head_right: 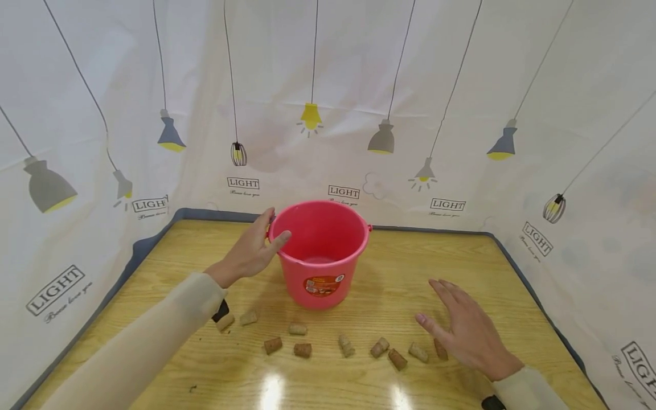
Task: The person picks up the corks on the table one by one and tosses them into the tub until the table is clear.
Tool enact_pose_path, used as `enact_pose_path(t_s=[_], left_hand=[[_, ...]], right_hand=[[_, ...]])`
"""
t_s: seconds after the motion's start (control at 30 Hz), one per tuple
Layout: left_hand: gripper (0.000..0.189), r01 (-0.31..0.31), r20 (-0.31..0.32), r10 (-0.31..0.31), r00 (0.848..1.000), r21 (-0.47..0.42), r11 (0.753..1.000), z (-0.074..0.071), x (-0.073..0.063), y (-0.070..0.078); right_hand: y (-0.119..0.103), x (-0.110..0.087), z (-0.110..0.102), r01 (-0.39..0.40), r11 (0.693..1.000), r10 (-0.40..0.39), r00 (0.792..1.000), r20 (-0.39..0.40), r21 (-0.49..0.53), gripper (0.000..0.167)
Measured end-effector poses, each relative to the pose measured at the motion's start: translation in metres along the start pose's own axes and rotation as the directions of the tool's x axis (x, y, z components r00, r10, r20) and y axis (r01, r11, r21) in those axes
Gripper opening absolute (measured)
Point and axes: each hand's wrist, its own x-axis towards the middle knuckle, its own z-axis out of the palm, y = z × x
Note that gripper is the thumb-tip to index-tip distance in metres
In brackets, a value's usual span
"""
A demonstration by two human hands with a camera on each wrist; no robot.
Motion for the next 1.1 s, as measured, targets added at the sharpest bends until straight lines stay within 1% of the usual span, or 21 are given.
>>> enact_pose_path(t_s=[0.07,0.23,0.3,0.57,0.73,0.83,0.97,1.1], left_hand=[[0.103,-0.001,0.001,0.001,1.0,-0.006,1.0,0.002,0.001,0.001],[0.1,0.029,0.009,-0.029,1.0,-0.002,1.0,0.006,0.001,0.003],[0.097,0.032,0.012,-0.032,0.999,0.002,0.999,0.008,0.001,0.003],[0.083,-0.001,-0.015,0.002,1.0,0.057,0.998,0.012,0.003,0.001],[0.082,0.015,-0.019,-0.013,1.0,0.065,0.998,0.011,0.003,0.002],[0.082,0.018,-0.02,-0.017,1.0,0.061,0.998,0.012,0.003,0.001],[0.08,0.006,-0.022,-0.005,1.0,0.053,0.999,0.012,0.004,-0.001],[0.08,0.007,-0.024,-0.006,1.0,0.048,0.999,0.013,0.004,0.0]], right_hand=[[0.0,0.0,0.001,0.001,1.0,-0.001,1.0,0.0,0.003,0.077],[0.001,0.001,0.003,0.006,1.0,-0.006,1.0,-0.003,0.0,0.077],[0.001,0.001,0.004,0.007,1.0,-0.007,1.0,-0.006,-0.003,0.077],[0.0,0.002,0.007,-0.008,1.0,0.008,1.0,0.012,0.012,0.076],[-0.003,0.004,0.008,-0.006,1.0,0.006,1.0,0.001,0.002,0.071],[-0.004,0.004,0.011,0.013,1.0,-0.013,1.0,-0.021,-0.017,0.067],[-0.004,0.005,0.014,0.061,0.997,-0.064,0.996,-0.058,-0.05,0.058],[-0.004,0.005,0.016,0.11,0.99,-0.118,0.99,-0.08,-0.093,0.051]])
